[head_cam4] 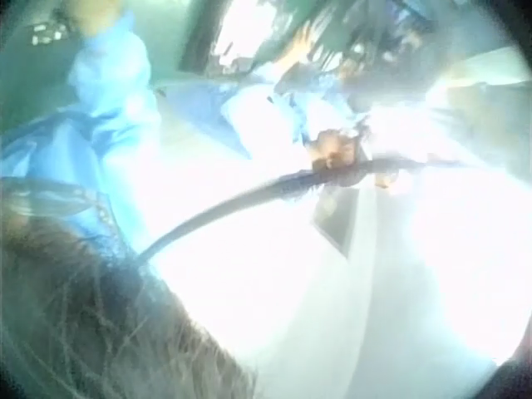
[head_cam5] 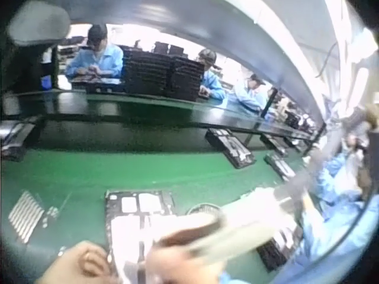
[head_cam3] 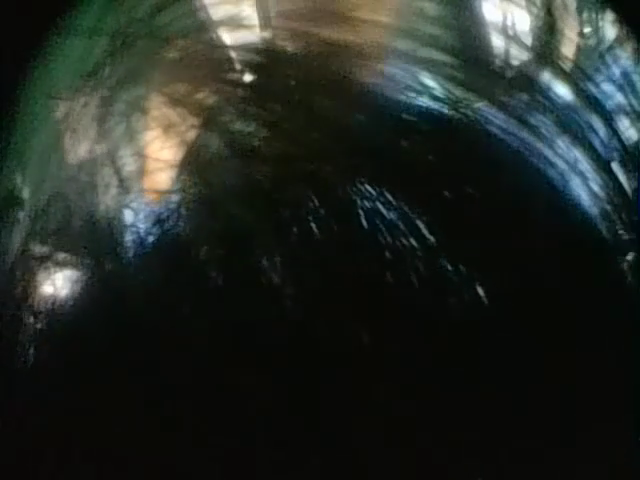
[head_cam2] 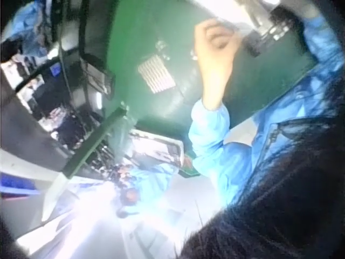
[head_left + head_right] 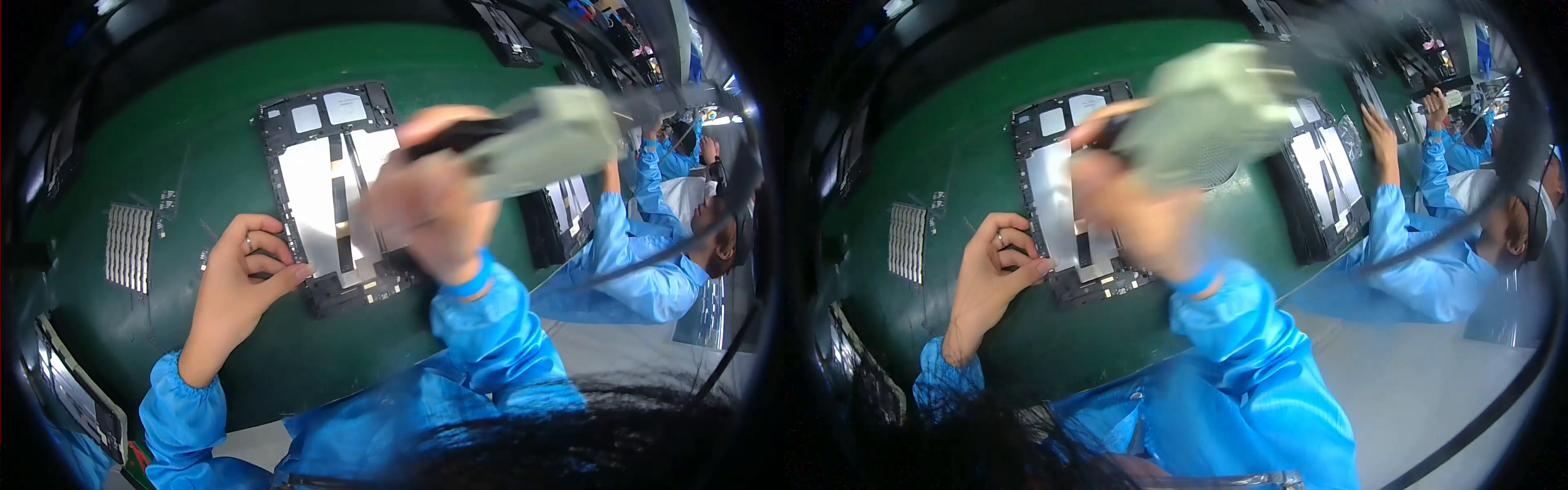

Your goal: The person assembles tablet devices by applying adhesive strips and components onto tablet chassis by hand, fastening screws with an electric screwdriver, and placing the assembled tablet chassis onto the conveyor track.

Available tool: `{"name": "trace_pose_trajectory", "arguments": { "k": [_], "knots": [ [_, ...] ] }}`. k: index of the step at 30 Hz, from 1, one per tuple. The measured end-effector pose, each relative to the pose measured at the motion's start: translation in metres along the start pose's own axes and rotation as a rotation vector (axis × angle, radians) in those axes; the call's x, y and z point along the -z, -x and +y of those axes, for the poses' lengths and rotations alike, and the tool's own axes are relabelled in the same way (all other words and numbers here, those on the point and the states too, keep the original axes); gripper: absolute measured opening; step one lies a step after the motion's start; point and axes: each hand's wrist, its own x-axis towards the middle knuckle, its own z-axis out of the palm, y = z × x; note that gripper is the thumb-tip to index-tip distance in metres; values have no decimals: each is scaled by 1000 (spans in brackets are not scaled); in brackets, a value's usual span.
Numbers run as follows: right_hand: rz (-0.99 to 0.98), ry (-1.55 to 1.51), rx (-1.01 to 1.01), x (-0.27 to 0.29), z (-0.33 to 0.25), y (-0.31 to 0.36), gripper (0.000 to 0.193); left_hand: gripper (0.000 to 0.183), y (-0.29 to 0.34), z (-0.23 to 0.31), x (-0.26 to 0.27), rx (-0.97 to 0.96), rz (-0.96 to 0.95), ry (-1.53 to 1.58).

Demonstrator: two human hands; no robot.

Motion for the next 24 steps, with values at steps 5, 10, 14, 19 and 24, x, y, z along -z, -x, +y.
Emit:
{"name": "trace_pose_trajectory", "arguments": {
  "k": [5, 10, 14, 19, 24],
  "knots": [
    [244, -13, 191, 101, -6, -22, 26, 48, -6, 6, -4, 42, 2, -39],
    [336, 19, 157, 115, 11, -24, 19, 49, -7, 3, -1, 74, 42, -5],
    [309, 31, 130, 110, 9, -25, 19, 49, -9, 5, -3, 90, 31, 6],
    [308, 39, 88, 112, 22, -27, 19, 50, -13, 0, -2, 113, 42, 6],
    [320, 27, 92, 111, 17, -22, 18, 50, -7, -1, -4, 79, 36, 8]
  ]
}}
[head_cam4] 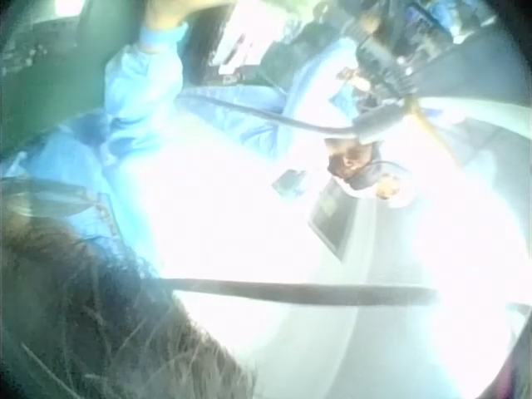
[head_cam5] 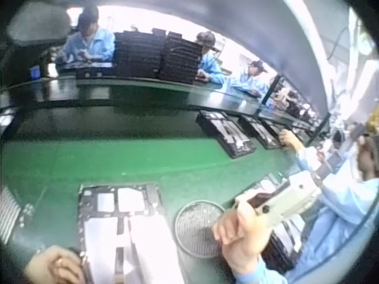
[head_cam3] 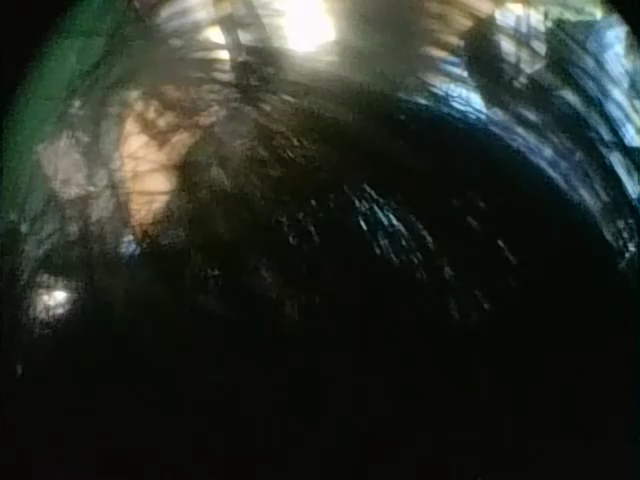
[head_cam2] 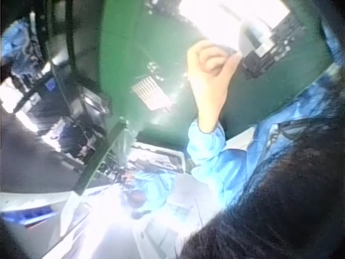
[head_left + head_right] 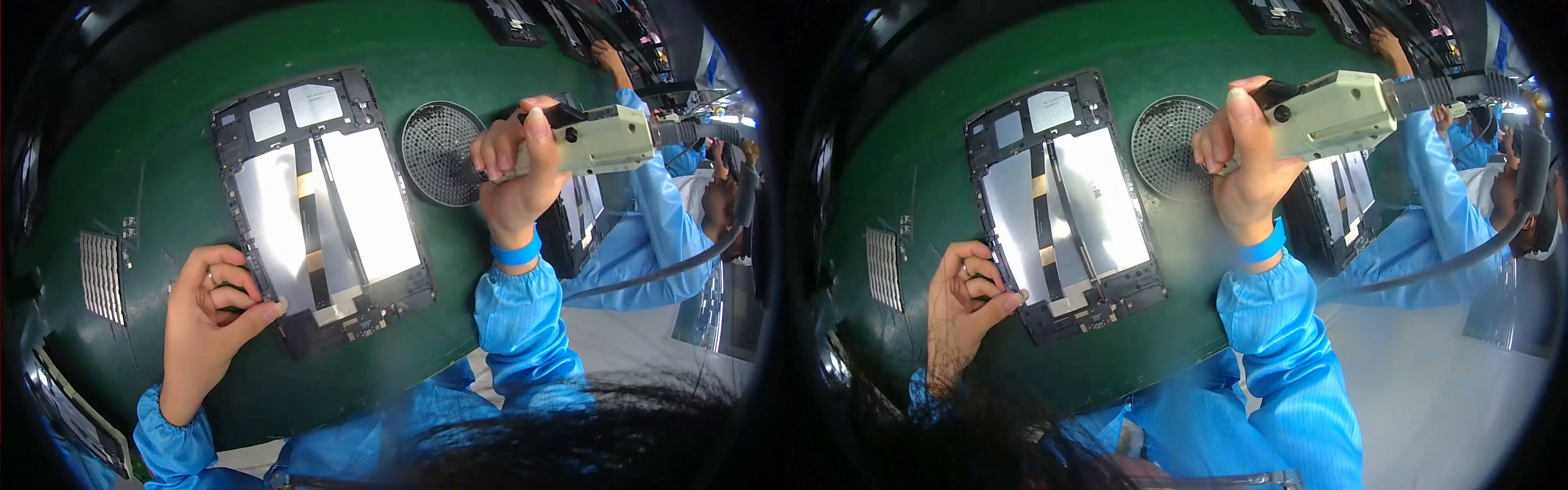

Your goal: The person assembles tablet devices by applying adhesive strips and components onto tablet chassis by hand, fastening screws with an electric screwdriver, and placing the assembled tablet chassis onto the conveyor track.

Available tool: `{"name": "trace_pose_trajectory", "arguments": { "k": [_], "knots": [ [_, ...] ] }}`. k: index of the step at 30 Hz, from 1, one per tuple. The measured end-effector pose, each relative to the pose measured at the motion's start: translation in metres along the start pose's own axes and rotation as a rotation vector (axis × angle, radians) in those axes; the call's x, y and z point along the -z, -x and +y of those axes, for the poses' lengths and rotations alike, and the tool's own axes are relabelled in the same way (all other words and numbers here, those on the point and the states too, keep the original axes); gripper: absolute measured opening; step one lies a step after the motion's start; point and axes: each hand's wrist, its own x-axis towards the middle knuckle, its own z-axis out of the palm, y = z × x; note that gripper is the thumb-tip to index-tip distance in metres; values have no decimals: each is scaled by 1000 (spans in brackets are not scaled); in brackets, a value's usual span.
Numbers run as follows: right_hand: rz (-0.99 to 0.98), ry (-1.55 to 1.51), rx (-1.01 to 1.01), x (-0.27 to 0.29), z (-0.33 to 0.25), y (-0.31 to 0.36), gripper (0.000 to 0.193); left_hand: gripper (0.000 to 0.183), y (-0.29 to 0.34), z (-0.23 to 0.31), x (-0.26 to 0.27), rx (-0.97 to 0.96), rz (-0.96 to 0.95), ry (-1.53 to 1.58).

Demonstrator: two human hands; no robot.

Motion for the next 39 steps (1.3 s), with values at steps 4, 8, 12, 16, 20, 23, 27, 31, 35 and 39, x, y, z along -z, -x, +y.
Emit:
{"name": "trace_pose_trajectory", "arguments": {
  "k": [4, 8, 12, 16, 20, 23, 27, 31, 35, 39],
  "knots": [
    [-10, 11, -8, -5, -2, 1, 17, 51, 0, 2, 2, -20, -6, -18],
    [-53, 51, -4, -13, 4, 0, 16, 50, 4, 1, 7, 2, 28, -15],
    [-97, 102, 39, -8, 10, -2, 21, 48, 0, 8, 12, -29, -46, -46],
    [-139, -27, 52, -39, -20, 7, 35, 41, -2, 4, 22, -38, -148, -1],
    [-490, -294, -81, -98, -21, 55, 35, 36, -1, 3, 18, -6, -132, 113],
    [-377, -104, -229, -134, -26, 97, 48, 35, 1, -5, 23, -56, -143, 112],
    [-631, -134, -122, -146, -21, 103, 33, 31, 9, 2, 25, -63, -139, 77],
    [-580, 44, -60, -139, -16, 100, 33, 30, 7, -3, 25, -120, -139, 63],
    [-620, -41, -72, -144, -14, 102, 33, 31, 6, -5, 25, -109, -147, 60],
    [-621, -85, -96, -146, -16, 104, 33, 30, 6, -5, 24, -134, -149, 44]
  ]
}}
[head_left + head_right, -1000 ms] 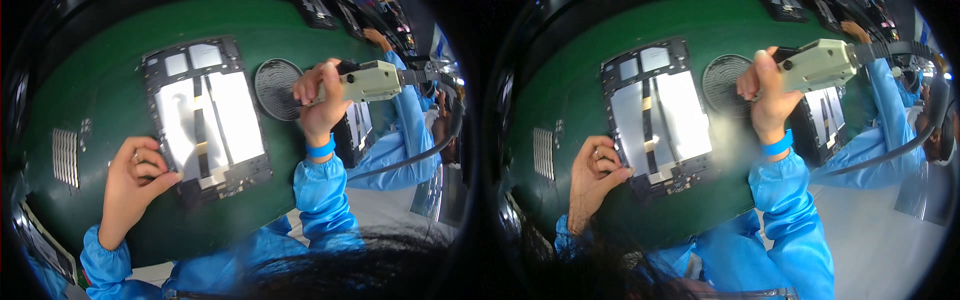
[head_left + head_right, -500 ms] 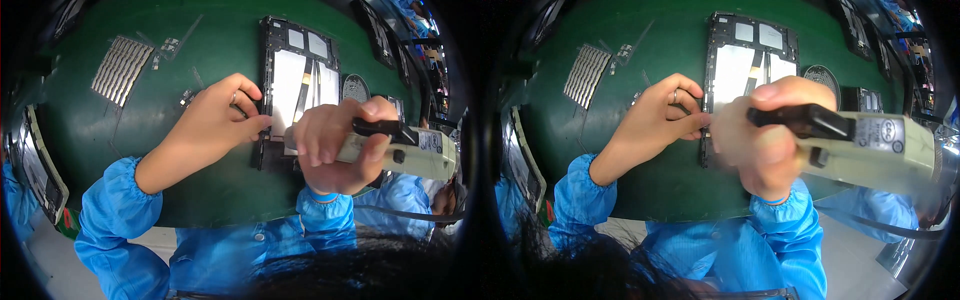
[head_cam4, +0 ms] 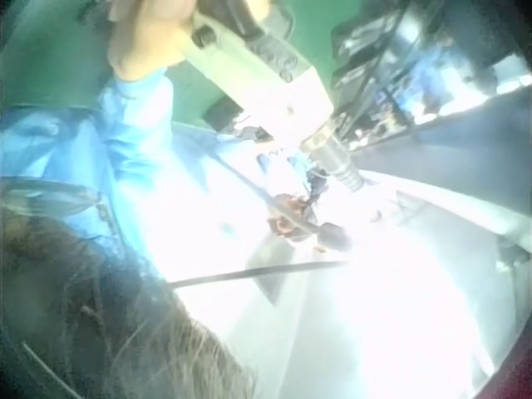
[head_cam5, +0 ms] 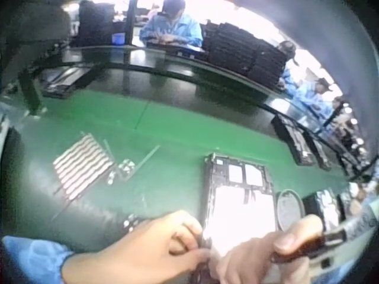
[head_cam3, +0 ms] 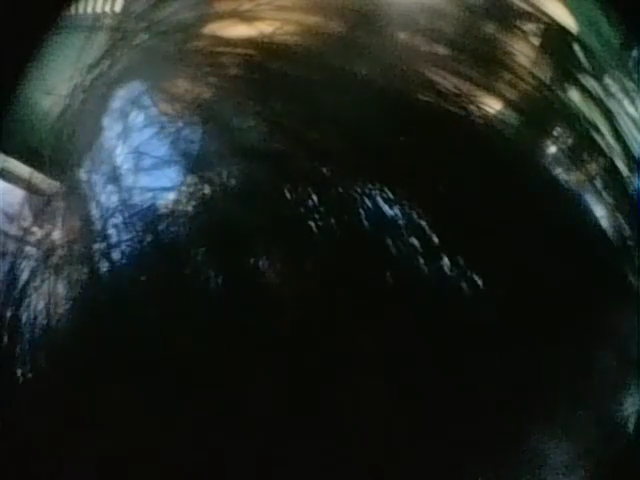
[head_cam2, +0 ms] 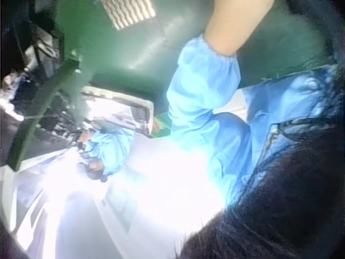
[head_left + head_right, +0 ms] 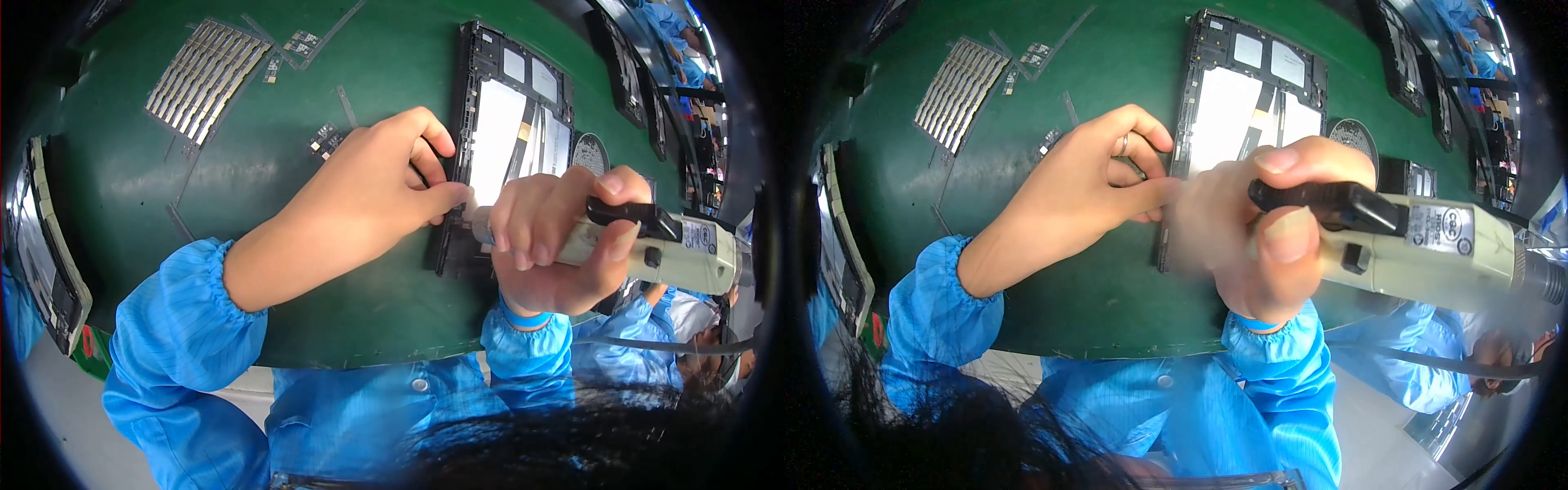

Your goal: The person assembles tablet devices by applying adhesive strips and components onto tablet chassis by hand, fastening screws with an electric screwdriver, and placing the assembled tablet chassis onto the conveyor track.

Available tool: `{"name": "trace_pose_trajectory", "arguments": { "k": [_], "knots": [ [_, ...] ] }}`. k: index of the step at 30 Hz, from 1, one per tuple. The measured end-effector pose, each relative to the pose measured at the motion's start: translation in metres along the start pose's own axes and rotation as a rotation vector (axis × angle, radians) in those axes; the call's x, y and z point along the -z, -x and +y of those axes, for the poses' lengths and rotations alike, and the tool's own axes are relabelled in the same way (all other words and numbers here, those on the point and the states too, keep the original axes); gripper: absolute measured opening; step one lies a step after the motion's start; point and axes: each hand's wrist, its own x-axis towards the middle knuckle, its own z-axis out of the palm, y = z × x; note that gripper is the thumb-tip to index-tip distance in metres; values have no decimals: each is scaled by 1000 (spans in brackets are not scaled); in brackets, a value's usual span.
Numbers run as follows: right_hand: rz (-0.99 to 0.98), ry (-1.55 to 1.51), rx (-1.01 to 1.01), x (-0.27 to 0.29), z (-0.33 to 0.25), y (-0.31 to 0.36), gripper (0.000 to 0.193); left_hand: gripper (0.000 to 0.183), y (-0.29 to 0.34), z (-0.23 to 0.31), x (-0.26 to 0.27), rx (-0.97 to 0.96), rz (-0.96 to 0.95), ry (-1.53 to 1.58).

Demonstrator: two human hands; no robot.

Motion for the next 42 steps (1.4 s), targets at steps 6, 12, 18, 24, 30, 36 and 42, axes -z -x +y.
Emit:
{"name": "trace_pose_trajectory", "arguments": {
  "k": [6, 12, 18, 24, 30, 36, 42],
  "knots": [
    [29, 79, -29, -2, -2, 3, 31, 29, 0, 0, 1, 7, -7, -10],
    [49, 163, -33, 5, 1, 5, 30, 30, 5, -3, 6, -10, 7, 52],
    [264, 84, -232, -5, -20, 19, 42, 34, -1, -5, -6, -248, -23, -75],
    [140, 61, -117, -3, 10, 16, 46, 35, 7, -14, -1, -292, 150, -60],
    [48, -81, -78, -5, 9, 10, 41, 37, 15, 5, -3, -269, 89, -42],
    [138, -251, 198, 77, -66, -12, 47, 50, 44, 9, -81, -826, 153, -1206],
    [357, -415, 25, 148, -122, -7, 68, 30, -18, 17, -61, -695, 332, -1581]
  ]
}}
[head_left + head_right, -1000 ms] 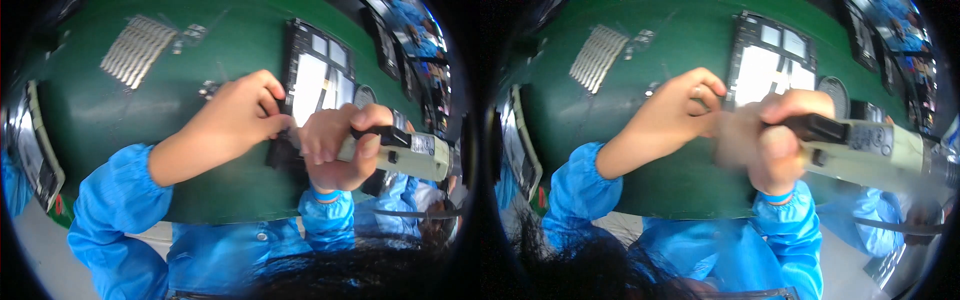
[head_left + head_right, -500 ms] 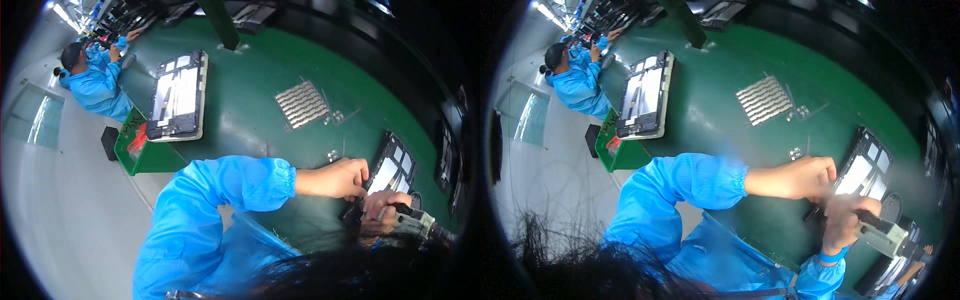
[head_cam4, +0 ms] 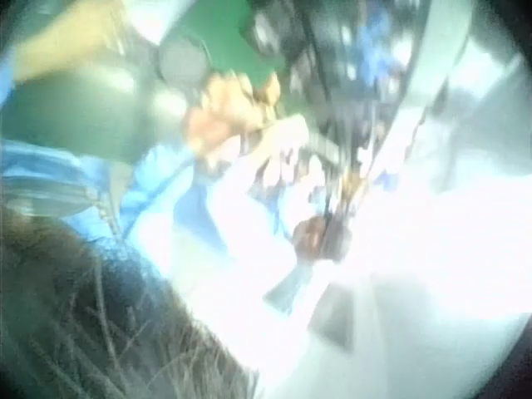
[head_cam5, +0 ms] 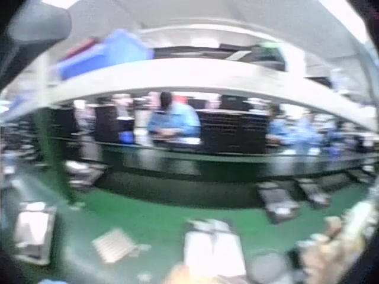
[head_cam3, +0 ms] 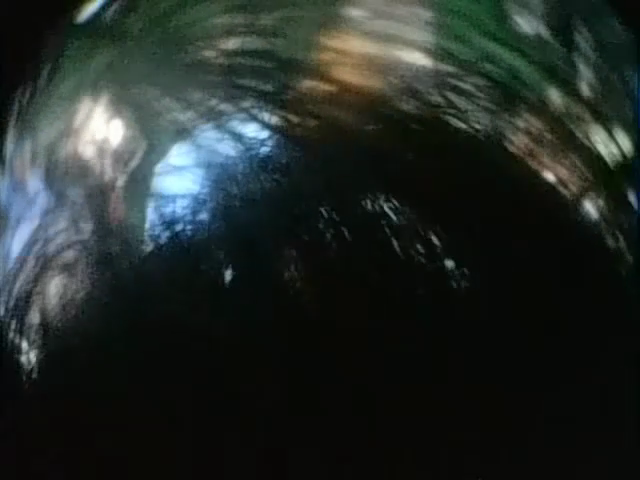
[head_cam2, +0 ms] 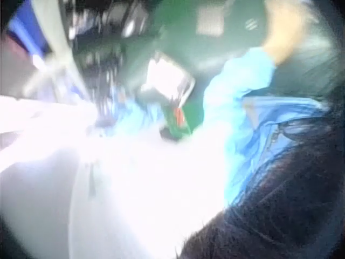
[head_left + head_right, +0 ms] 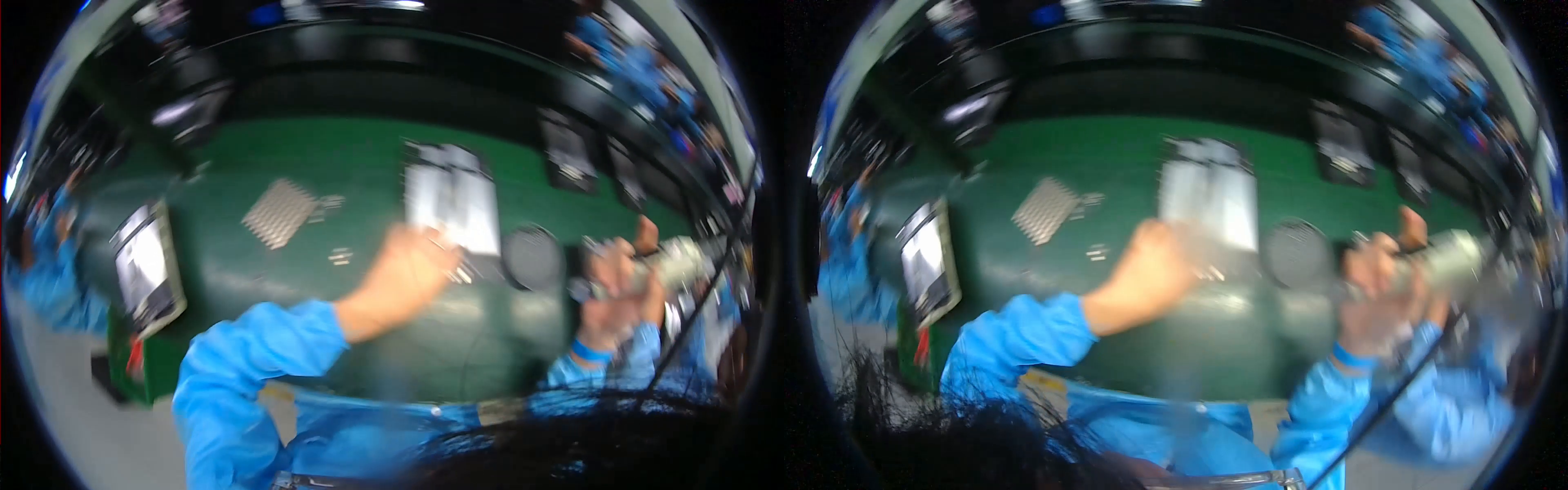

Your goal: The person assembles tablet devices by applying adhesive strips and components onto tablet chassis by hand, fastening screws with an electric screwdriver, and placing the assembled tablet chassis onto the conveyor track.

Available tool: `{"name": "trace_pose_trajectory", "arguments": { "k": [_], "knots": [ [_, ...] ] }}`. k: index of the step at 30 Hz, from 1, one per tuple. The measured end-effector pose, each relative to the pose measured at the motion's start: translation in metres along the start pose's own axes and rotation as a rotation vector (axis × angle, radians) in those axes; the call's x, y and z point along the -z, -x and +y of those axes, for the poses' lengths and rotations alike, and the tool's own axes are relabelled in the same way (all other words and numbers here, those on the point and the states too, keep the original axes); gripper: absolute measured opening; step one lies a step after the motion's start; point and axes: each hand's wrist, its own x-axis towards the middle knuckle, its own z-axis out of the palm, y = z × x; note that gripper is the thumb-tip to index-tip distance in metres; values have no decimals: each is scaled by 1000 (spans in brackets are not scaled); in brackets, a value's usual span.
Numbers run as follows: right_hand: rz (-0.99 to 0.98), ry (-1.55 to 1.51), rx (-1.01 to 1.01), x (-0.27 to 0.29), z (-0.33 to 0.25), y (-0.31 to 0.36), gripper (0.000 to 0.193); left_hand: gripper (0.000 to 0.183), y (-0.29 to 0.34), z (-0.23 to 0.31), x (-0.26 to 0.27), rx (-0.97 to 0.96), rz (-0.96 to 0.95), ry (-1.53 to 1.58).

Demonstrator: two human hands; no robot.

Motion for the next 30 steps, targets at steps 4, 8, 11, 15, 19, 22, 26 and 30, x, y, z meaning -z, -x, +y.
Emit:
{"name": "trace_pose_trajectory", "arguments": {
  "k": [4, 8, 11, 15, 19, 22, 26, 30],
  "knots": [
    [-191, 124, -136, 43, 3, -1, 45, 41, -72, -69, -26, 131, 138, -9],
    [-26, 264, 9, 48, 5, 5, 28, 41, -126, -150, -71, 181, 115, 152],
    [29, 204, 75, 49, 0, -2, 27, 49, -156, -142, -51, 389, 60, 24],
    [242, 394, 234, 104, 22, 5, 25, 53, -242, -22, -28, 89, 200, 434],
    [221, 334, 124, 133, 24, 27, 39, 83, -288, 56, -132, 198, 69, 351],
    [190, 395, 213, 113, 36, 7, 37, 65, -302, 37, -183, 330, 206, 336],
    [241, 591, 140, 112, 27, 7, 41, 40, -284, 8, -141, 390, 441, 925],
    [332, 445, 149, 86, 26, 5, 41, 31, -207, -16, -48, 238, 518, 951]
  ]
}}
